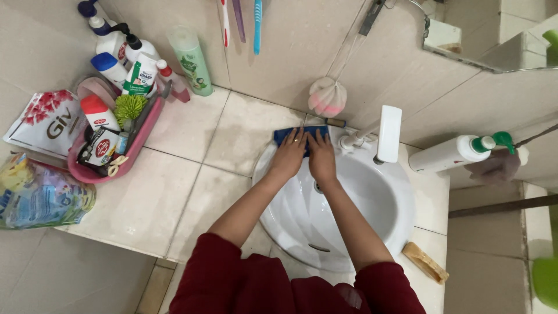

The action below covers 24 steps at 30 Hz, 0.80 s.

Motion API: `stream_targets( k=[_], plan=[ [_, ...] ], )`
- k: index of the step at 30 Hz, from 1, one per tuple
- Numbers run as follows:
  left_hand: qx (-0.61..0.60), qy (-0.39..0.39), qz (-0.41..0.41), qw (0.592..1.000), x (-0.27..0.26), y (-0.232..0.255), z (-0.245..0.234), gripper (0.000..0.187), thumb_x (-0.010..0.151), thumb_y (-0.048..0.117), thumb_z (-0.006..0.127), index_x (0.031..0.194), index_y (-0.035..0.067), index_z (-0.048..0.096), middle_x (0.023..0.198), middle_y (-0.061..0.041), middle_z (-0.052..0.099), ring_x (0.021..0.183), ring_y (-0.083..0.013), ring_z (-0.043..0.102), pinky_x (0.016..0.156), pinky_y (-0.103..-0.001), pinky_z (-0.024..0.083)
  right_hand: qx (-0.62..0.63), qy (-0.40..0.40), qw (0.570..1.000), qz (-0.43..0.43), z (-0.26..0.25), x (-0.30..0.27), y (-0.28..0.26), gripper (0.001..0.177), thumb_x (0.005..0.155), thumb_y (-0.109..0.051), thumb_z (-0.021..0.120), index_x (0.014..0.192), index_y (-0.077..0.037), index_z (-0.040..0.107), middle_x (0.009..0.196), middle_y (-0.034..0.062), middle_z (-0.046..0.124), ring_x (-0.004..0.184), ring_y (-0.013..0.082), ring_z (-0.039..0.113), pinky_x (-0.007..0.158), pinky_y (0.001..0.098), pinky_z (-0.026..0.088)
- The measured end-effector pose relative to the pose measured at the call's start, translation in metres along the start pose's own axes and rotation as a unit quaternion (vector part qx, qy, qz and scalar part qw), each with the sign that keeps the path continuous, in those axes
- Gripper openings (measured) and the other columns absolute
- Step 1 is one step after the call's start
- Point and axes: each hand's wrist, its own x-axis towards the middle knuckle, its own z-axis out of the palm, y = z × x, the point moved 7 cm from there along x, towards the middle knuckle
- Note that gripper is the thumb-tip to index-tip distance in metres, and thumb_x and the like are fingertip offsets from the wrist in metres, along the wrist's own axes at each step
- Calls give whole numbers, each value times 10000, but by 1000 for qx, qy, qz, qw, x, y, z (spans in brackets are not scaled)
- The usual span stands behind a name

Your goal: The person wets a blue cloth under the faucet, then wipes the sink basin and surrounding countertop. They repeatedly rinse and wring the cloth while continuing to wipe the sink area.

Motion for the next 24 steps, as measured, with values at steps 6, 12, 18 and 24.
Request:
stream_targets(
  k=[6,12,18,24],
  plan=[
    [4,-15,-23,1000,-41,-18,-22,584,1025,208,549,1548,1,388,1603,-199,389,1483,-377,359,1149,-484,414,18,-49,999,-17,14,-11,-23,457,989,-113,608,1432,-222,628,1485,155,576,1358,495,505,1067,520,457],
    [-67,-23,-70,995,-28,-51,-15,569,1047,180,506,1566,0,355,1622,-209,354,1498,-400,326,1171,-501,388,6,-88,996,-1,15,17,-42,467,1022,-152,588,1471,-279,586,1523,90,548,1415,434,469,1119,512,433],
    [31,-27,-73,996,-68,-40,-22,544,1069,227,473,1559,14,369,1628,-186,355,1499,-382,320,1182,-444,363,41,-44,996,-71,14,-3,-70,448,961,-60,634,1389,-189,659,1417,164,629,1314,484,550,1075,507,481],
    [50,-42,-91,994,-104,-42,0,568,1073,236,463,1577,11,330,1652,-183,308,1513,-378,281,1194,-439,343,77,-12,994,-83,0,-32,-90,453,954,-34,639,1374,-198,678,1406,137,642,1313,462,554,1048,485,490]
  ],
)
